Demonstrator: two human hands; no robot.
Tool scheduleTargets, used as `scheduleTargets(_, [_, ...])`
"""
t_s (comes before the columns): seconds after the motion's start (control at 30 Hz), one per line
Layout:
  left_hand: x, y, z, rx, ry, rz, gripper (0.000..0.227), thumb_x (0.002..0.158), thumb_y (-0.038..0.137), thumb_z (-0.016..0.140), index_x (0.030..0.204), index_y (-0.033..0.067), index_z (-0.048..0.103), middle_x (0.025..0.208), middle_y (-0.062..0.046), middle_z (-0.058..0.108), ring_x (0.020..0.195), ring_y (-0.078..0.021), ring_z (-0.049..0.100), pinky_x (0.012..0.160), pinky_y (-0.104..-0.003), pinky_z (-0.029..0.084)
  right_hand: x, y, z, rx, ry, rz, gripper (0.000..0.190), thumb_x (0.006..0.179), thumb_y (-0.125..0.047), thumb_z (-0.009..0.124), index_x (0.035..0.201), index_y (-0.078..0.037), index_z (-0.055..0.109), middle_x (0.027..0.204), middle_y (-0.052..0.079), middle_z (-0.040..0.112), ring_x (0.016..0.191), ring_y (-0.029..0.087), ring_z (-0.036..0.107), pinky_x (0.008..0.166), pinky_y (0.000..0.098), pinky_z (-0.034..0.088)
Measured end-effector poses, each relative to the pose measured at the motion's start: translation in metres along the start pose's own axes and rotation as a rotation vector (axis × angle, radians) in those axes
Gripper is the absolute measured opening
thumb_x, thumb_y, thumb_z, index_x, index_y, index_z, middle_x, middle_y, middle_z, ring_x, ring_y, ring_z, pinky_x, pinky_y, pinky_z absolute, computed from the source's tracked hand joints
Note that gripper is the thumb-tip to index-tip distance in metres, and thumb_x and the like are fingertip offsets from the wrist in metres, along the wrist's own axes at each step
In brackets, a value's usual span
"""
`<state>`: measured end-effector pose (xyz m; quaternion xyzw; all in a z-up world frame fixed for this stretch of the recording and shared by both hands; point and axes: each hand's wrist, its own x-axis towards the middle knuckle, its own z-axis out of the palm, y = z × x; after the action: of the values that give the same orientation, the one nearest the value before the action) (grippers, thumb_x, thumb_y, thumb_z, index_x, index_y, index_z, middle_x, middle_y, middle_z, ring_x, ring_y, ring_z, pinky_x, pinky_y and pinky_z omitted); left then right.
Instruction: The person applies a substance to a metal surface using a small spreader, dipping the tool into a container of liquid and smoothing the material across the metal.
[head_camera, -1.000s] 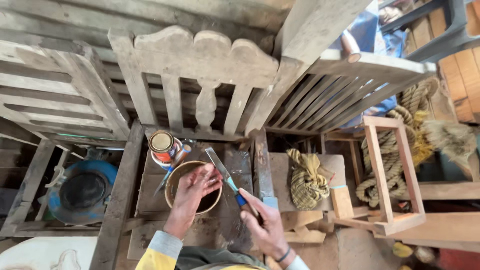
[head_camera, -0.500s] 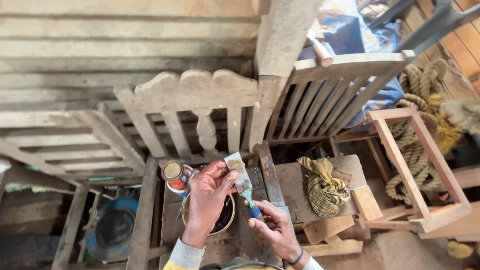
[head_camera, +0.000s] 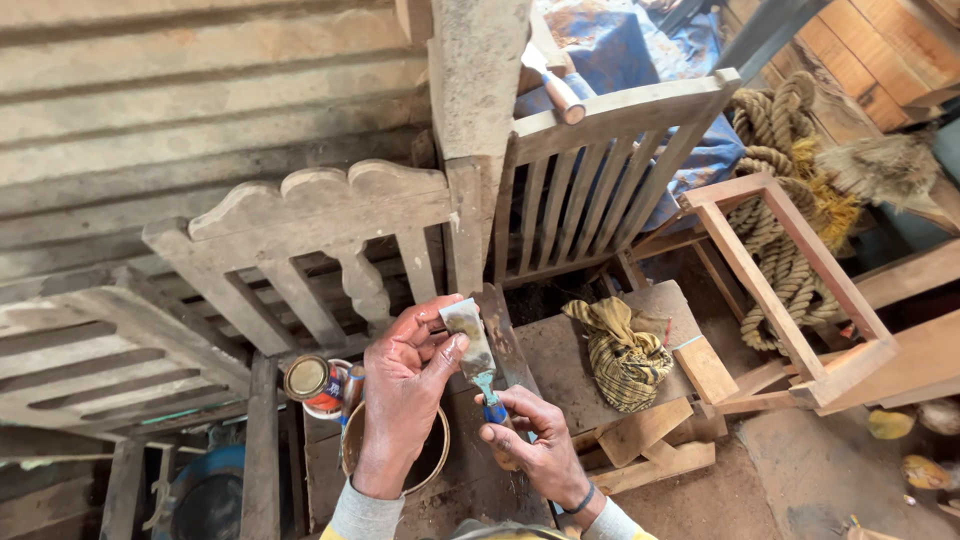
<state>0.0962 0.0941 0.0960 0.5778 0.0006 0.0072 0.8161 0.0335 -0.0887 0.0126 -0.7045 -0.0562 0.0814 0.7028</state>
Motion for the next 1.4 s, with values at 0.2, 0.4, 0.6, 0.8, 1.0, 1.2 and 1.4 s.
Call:
scheduleTargets(0.2, [0.006, -0.001, 0.010, -0.137, 0.018, -0.051, 0.034, 0.088, 0.002, 0.074, 0.121, -0.0031, 0.071, 0.104, -0.011, 0.079, 0.087, -0.0094, 0.072, 0.075, -0.023, 0.060, -0.002, -0.001, -0.002, -0.018, 0.051, -0.025, 0.033, 0.085, -0.009, 0.082, 0.117, -0.002, 0.075, 0.095, 0.000, 0.060, 0.073, 0.005, 0.057, 0.059, 0.0210, 0.048])
scheduleTargets(0.4, [0.009, -0.005, 0.021, -0.098, 0.070, -0.001, 0.015, 0.091, 0.008, 0.077, 0.098, -0.0045, 0.073, 0.087, -0.005, 0.076, 0.076, -0.0074, 0.071, 0.068, -0.022, 0.057, -0.002, -0.002, 0.007, -0.085, 0.105, -0.057, 0.033, 0.082, -0.008, 0.085, 0.113, 0.000, 0.076, 0.095, 0.002, 0.061, 0.067, 0.005, 0.060, 0.055, 0.0211, 0.049])
scheduleTargets(0.6, [0.009, -0.001, 0.018, -0.071, 0.038, -0.012, 0.020, 0.093, 0.016, 0.076, 0.097, -0.0040, 0.075, 0.085, -0.007, 0.077, 0.075, -0.0075, 0.070, 0.068, -0.021, 0.057, 0.000, -0.006, 0.010, -0.050, 0.117, -0.030, 0.033, 0.082, -0.008, 0.084, 0.113, 0.001, 0.076, 0.095, 0.001, 0.062, 0.065, 0.005, 0.059, 0.053, 0.0218, 0.049])
scheduleTargets(0.8, [0.011, 0.004, 0.014, -0.097, 0.012, -0.108, 0.032, 0.097, 0.027, 0.067, 0.103, -0.0031, 0.075, 0.090, -0.007, 0.078, 0.078, -0.0094, 0.074, 0.067, -0.024, 0.060, 0.000, 0.004, 0.005, 0.059, 0.114, -0.013, 0.034, 0.084, -0.005, 0.082, 0.117, 0.002, 0.074, 0.094, 0.000, 0.059, 0.064, 0.005, 0.055, 0.051, 0.0227, 0.044])
scheduleTargets(1.0, [0.014, 0.004, 0.011, -0.097, 0.017, -0.111, 0.038, 0.102, 0.028, 0.057, 0.118, -0.0018, 0.075, 0.098, -0.007, 0.080, 0.082, -0.0114, 0.075, 0.072, -0.026, 0.061, -0.002, 0.023, -0.002, 0.235, 0.177, 0.049, 0.047, 0.089, 0.000, 0.077, 0.134, 0.002, 0.066, 0.081, 0.002, 0.064, 0.063, 0.005, 0.050, 0.050, 0.0219, 0.038])
scheduleTargets(1.2, [0.014, -0.003, 0.011, -0.088, -0.009, -0.120, 0.038, 0.100, 0.028, 0.062, 0.121, -0.0008, 0.074, 0.100, -0.006, 0.078, 0.089, -0.0114, 0.075, 0.079, -0.028, 0.064, -0.003, 0.029, -0.012, 0.379, 0.119, 0.042, 0.051, 0.092, -0.006, 0.074, 0.141, 0.002, 0.061, 0.092, 0.008, 0.071, 0.068, 0.008, 0.056, 0.053, 0.0232, 0.044])
scheduleTargets(1.4, [0.020, -0.007, 0.016, -0.104, -0.056, -0.061, 0.035, 0.097, 0.021, 0.071, 0.124, -0.0013, 0.075, 0.101, -0.003, 0.075, 0.087, -0.0072, 0.067, 0.077, -0.026, 0.057, -0.003, 0.017, -0.016, 0.331, 0.018, -0.026, 0.053, 0.096, -0.015, 0.070, 0.143, 0.002, 0.057, 0.102, 0.011, 0.073, 0.088, 0.017, 0.070, 0.081, 0.0321, 0.059])
